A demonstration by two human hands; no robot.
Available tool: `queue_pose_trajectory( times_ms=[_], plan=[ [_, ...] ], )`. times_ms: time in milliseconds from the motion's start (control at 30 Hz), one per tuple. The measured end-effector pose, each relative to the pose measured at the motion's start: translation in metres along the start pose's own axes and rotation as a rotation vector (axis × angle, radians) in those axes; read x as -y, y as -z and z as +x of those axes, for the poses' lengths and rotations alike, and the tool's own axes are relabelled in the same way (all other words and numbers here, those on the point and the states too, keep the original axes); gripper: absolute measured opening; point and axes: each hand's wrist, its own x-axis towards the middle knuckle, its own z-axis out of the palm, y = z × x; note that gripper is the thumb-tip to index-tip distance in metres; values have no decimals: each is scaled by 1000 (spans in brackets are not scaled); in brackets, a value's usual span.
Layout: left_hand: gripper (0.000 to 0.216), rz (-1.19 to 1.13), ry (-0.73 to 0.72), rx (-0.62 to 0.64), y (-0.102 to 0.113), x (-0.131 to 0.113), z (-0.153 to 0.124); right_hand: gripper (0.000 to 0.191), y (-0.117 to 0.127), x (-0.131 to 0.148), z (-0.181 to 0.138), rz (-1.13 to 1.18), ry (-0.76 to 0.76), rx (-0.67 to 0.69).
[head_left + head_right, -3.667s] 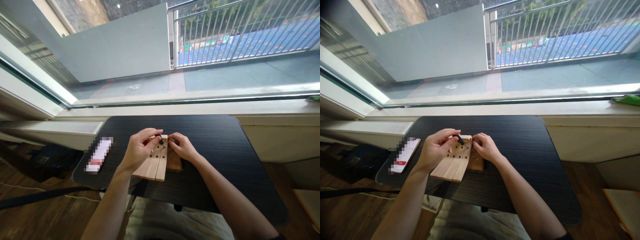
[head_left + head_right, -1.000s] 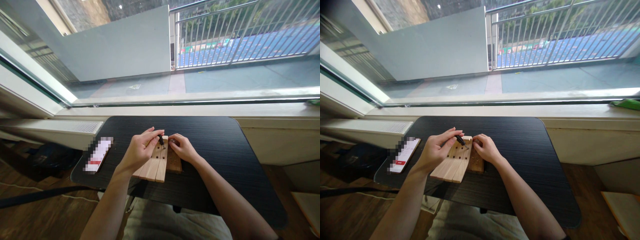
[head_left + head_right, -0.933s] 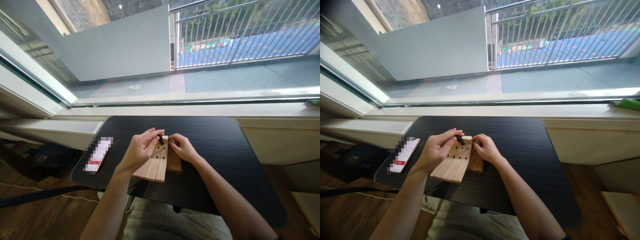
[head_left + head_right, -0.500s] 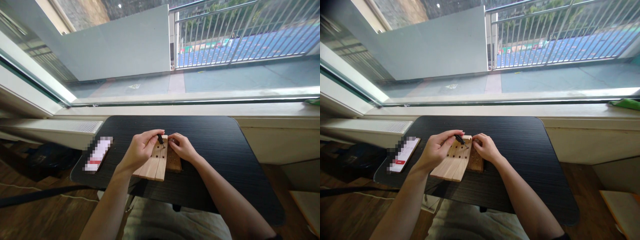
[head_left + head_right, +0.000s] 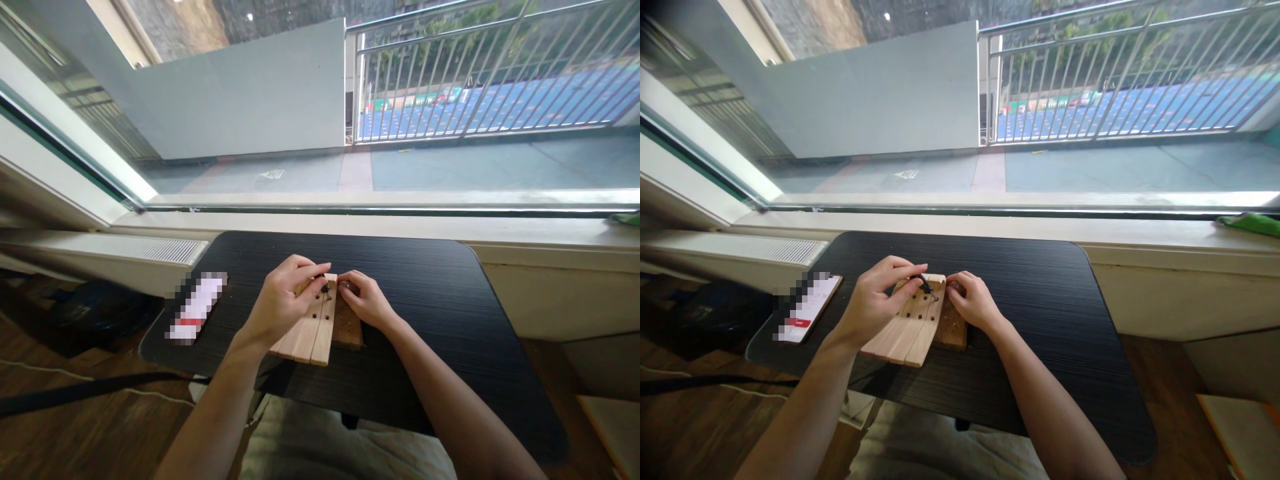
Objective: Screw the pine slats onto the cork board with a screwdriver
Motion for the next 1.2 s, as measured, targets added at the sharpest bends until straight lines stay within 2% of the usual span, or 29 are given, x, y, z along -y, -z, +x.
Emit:
queue_pose_trajectory(
  times_ms=[300, 833, 1200],
  plan=[
    [14, 20, 118, -44, 0, -2, -1, 16, -1, 2, 0, -2, -16, -8],
    [14, -90, 105, -28, -1, -2, -1, 15, -1, 0, 0, 2, -5, -6],
    [18, -2, 112, -40, -2, -1, -2, 15, -1, 0, 0, 10, -1, -17]
  ],
)
